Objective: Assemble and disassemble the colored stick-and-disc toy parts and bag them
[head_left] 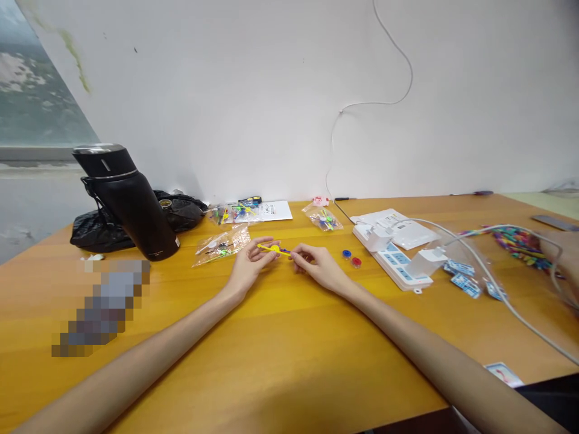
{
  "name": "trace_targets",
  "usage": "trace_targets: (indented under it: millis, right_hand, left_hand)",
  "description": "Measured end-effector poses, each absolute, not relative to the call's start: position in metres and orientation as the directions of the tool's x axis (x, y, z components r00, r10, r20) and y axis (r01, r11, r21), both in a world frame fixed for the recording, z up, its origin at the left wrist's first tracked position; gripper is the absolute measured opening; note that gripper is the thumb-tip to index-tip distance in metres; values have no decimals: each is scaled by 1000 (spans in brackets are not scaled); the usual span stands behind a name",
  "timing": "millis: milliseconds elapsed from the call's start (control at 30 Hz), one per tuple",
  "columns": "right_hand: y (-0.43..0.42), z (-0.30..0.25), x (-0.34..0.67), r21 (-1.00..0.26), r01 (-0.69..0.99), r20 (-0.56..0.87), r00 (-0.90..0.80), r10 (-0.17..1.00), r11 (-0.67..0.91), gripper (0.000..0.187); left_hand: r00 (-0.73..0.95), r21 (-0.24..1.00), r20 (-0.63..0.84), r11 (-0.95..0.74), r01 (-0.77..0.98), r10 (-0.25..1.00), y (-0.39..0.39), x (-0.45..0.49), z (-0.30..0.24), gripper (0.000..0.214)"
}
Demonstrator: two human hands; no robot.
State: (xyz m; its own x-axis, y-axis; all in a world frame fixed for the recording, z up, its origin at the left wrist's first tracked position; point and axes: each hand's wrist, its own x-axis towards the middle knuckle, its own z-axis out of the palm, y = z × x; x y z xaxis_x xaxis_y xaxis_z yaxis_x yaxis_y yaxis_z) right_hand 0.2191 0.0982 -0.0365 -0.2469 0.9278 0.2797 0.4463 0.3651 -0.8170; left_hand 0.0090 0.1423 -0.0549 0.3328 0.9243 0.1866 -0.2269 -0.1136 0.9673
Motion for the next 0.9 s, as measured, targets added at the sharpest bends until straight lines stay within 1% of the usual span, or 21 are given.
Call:
trace_targets:
  millis: [67,167,233,300,367,433,500,533,567,600,633,700,733,800,900]
  right_hand:
    - [97,-38,216,-884,359,194,-300,934,299,36]
    - [99,-42,214,-957,222,104,-337,936,186,39]
    - [102,-44,214,-980,142,88,-316,945,139,41]
    - [106,-46,216,-988,89,98,-264,959,125,43]
    - [109,-45,218,-992,48,108,-204,973,120,43]
    - [110,-45,219,-993,21,108,-161,981,113,42]
    - [110,-44,219,-994,12,103,-154,983,106,42]
    - [110,-44,219,-994,14,101,-161,982,104,42]
    - [110,-45,219,-994,19,99,-171,980,104,41]
    - [110,-46,219,-994,26,98,-179,979,105,41]
    - [110,-47,219,-994,32,98,-187,977,106,40]
    - [111,-50,218,-992,47,102,-199,975,113,39]
    - [111,-51,218,-991,56,105,-204,973,119,38]
    - [110,-53,217,-988,77,113,-220,969,133,37]
    - [108,-53,216,-981,116,123,-248,961,156,34]
  left_hand:
    - [323,960,175,-89,-265,930,143,9,-56,57]
    - [317,956,175,-84,-282,932,143,10,-57,59]
    - [330,959,181,-92,-267,926,144,11,-56,57]
    - [347,965,199,-122,-233,916,145,9,-52,53]
    - [375,972,219,-170,-160,901,150,5,-46,48]
    - [412,969,239,-243,-44,879,158,-5,-37,45]
    - [437,919,311,-384,86,844,170,-20,-29,42]
    - [445,857,377,-489,166,812,177,-29,-25,41]
    - [486,767,422,-588,259,765,185,-38,-22,47]
    - [529,672,432,-652,352,730,193,-48,-21,59]
    - [551,595,415,-674,438,724,200,-58,-20,73]
    - [555,510,329,-638,577,764,212,-73,-21,95]
    - [546,486,288,-611,625,787,217,-79,-23,103]
    - [529,467,227,-568,678,818,223,-87,-27,112]
    - [509,489,192,-532,691,839,226,-89,-35,113]
